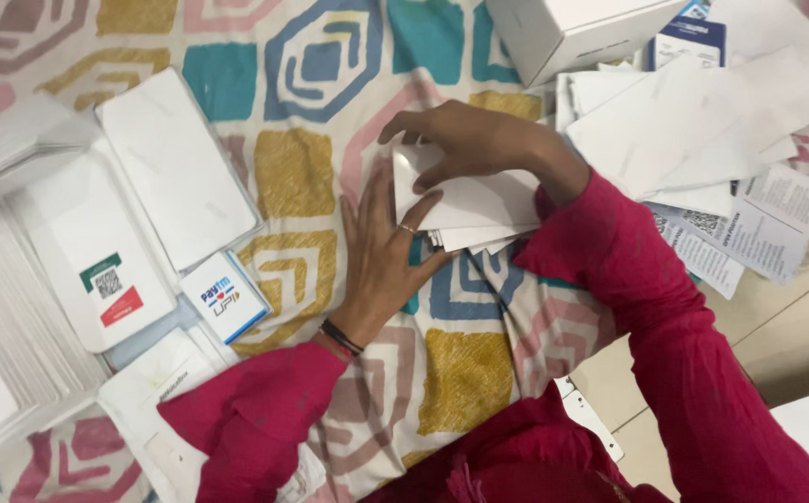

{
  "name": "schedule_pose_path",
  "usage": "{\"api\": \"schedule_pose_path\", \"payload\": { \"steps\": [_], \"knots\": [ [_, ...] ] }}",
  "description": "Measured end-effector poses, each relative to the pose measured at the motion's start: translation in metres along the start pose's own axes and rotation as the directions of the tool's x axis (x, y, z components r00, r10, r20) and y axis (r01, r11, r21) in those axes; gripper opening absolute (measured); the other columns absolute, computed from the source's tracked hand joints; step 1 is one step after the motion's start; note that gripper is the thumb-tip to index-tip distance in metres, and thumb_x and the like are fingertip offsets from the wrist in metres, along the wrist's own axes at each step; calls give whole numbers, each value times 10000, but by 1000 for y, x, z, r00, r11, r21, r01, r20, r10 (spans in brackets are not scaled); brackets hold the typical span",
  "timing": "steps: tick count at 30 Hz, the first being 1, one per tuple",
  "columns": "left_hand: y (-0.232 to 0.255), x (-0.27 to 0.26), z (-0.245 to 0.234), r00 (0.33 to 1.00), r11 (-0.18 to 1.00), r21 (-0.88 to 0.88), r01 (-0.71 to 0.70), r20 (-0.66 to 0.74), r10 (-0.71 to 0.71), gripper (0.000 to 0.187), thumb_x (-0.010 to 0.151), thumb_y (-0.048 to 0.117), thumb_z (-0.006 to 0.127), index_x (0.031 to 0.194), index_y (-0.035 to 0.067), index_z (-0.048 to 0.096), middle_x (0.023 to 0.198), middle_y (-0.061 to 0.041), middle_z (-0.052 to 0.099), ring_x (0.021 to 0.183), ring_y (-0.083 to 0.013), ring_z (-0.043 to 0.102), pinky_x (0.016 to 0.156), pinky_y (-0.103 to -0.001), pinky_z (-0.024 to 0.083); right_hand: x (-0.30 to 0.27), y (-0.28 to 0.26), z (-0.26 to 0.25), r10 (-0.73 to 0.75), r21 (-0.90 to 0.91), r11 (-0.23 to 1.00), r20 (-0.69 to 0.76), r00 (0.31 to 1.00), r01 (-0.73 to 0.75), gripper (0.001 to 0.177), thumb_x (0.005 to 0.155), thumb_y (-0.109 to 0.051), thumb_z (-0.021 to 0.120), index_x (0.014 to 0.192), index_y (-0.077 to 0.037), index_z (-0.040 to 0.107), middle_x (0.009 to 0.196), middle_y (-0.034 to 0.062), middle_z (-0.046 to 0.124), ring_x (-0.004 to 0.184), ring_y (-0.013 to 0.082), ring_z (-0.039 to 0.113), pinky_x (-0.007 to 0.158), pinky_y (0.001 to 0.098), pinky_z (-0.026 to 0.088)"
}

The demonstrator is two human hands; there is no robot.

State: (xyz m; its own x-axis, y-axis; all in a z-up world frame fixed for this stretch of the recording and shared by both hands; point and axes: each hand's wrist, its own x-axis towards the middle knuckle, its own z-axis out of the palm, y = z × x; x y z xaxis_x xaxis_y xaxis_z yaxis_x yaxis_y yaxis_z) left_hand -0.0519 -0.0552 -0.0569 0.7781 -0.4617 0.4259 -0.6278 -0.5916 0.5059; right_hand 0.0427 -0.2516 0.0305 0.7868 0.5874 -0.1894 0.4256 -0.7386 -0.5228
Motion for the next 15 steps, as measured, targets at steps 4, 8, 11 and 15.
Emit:
{"api": "schedule_pose_path", "payload": {
  "steps": [4,8,11,15],
  "knots": [
    [9,-5,1,948,955,136,-262,-147,281,443,851,449,811,1270,350,709,1612,-130,324,1507,-392,258,1169,-769,141,5,19,1,4,94,996,1,1000,-4,730,755,-249,866,1388,-127,524,1237,195,674,1149,352,665,916,426,536],
    [4,0,-9,955,945,150,-290,-13,296,246,864,374,818,1073,254,767,1472,18,549,1474,-302,397,1216,-739,178,11,36,11,-62,173,983,-13,998,63,732,754,-226,863,1395,-120,526,1242,212,684,1201,345,662,965,421,527],
    [4,8,-19,967,953,166,-254,16,255,195,841,356,814,998,245,781,1349,67,643,1433,-273,460,1210,-726,195,15,38,18,-72,169,983,-1,997,71,763,722,-249,895,1386,-134,537,1268,210,678,1222,342,647,973,424,513],
    [-10,25,-29,961,947,161,-276,26,276,231,817,361,817,1000,227,773,1318,25,651,1399,-276,500,1191,-692,243,18,39,25,-76,171,983,14,997,73,780,695,-238,907,1384,-155,550,1267,193,687,1208,332,660,975,417,516]
  ]
}}
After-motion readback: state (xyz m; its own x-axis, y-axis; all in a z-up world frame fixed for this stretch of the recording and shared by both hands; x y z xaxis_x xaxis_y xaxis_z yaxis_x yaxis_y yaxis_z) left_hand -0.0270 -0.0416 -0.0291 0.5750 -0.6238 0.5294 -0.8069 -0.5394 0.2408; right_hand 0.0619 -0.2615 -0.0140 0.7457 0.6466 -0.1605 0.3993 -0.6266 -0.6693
